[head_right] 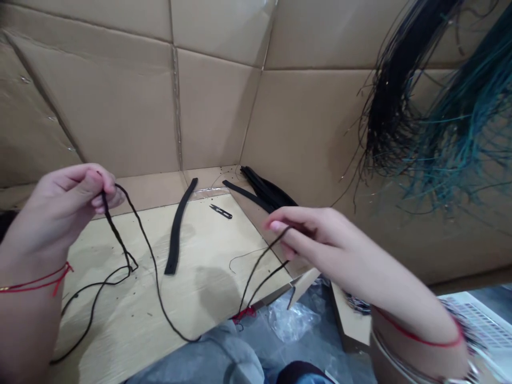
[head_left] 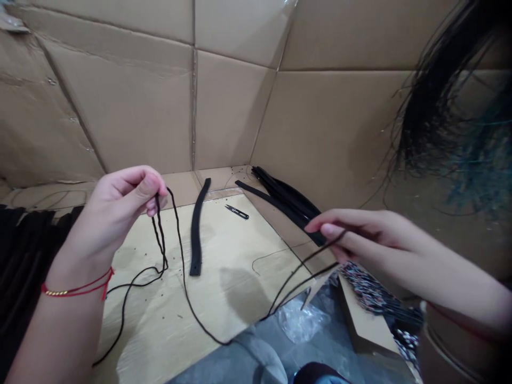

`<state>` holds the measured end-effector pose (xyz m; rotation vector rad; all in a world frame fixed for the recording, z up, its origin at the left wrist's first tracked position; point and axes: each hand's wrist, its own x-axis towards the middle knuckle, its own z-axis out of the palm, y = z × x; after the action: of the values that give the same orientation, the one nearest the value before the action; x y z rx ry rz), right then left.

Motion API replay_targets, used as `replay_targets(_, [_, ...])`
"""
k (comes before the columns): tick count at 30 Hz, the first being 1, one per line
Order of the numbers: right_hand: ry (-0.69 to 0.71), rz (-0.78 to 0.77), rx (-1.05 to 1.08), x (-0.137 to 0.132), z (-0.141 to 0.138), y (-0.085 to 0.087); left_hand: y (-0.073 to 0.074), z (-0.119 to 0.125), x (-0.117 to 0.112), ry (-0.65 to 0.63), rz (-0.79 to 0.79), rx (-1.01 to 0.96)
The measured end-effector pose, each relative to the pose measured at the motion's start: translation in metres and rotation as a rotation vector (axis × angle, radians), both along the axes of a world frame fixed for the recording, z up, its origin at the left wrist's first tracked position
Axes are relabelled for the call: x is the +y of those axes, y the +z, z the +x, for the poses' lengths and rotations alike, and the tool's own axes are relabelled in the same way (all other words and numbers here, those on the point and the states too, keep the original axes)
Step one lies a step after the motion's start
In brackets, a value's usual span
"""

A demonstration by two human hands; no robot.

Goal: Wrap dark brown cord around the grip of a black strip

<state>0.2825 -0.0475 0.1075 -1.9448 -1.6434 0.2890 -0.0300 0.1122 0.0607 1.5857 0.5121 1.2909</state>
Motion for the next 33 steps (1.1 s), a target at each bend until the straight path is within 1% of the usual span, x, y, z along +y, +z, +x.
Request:
replay_targets(2, [0.190,-0.151,0.178,0.012,-0.008,-0.004,0.000,0.000,0.000,-0.012,-0.008,0.019])
replay_targets(3, [0.250,-0.191,0.235,0.018,-0.011,-0.007,0.001,-0.001,0.000,-0.010,-0.014,0.037])
replay_targets(5, [0.292,-0.201,0.241,0.026,-0.014,-0.012,0.002,-0.003,-0.002,0.014,-0.018,0.092])
replay_targets(6, [0.300,-0.202,0.204,0.029,-0.014,-0.015,0.003,-0.003,-0.002,0.033,-0.004,0.136])
replay_targets(8, [0.286,-0.174,0.067,0.037,-0.013,-0.021,0.003,-0.004,-0.001,0.077,0.054,0.235])
replay_targets(10, [0.228,-0.080,-0.096,0.045,-0.008,-0.028,0.003,-0.004,0.001,0.102,0.106,0.294])
replay_targets(12, [0.156,0.023,-0.208,0.055,-0.002,-0.034,0.002,-0.002,0.003,0.087,0.115,0.300])
replay_targets(13, [0.129,0.058,-0.237,0.059,0.002,-0.037,0.002,-0.001,0.004,0.072,0.110,0.296])
replay_targets(15, [0.111,0.079,-0.259,0.067,0.009,-0.043,0.001,0.001,0.005,0.049,0.096,0.291])
replay_targets(17, [0.132,0.061,-0.265,0.073,0.014,-0.048,0.001,0.003,0.005,0.040,0.077,0.288])
replay_targets(19, [0.180,0.050,-0.245,0.075,0.011,-0.054,0.000,0.004,0.005,0.026,0.058,0.275])
replay_targets(21, [0.257,0.052,-0.163,0.075,0.001,-0.059,-0.001,0.007,0.003,-0.002,0.045,0.255])
replay_targets(22, [0.303,0.048,-0.089,0.074,-0.007,-0.062,-0.001,0.010,0.001,-0.029,0.033,0.240])
replay_targets(24, [0.396,0.000,0.123,0.072,-0.029,-0.066,-0.004,0.017,-0.003,-0.114,-0.010,0.203])
replay_targets(26, [0.502,-0.065,0.384,0.070,-0.053,-0.070,-0.007,0.026,-0.008,-0.217,-0.052,0.172])
replay_targets(29, [0.705,-0.025,0.668,0.070,-0.085,-0.075,-0.012,0.039,-0.012,-0.330,-0.066,0.192])
replay_targets(30, [0.735,0.003,0.736,0.071,-0.092,-0.076,-0.014,0.042,-0.012,-0.354,-0.065,0.207])
replay_targets(31, [0.733,0.027,0.802,0.073,-0.097,-0.077,-0.015,0.044,-0.012,-0.368,-0.064,0.221])
replay_targets(33, [0.660,0.036,0.921,0.077,-0.102,-0.079,-0.017,0.044,-0.011,-0.363,-0.063,0.248])
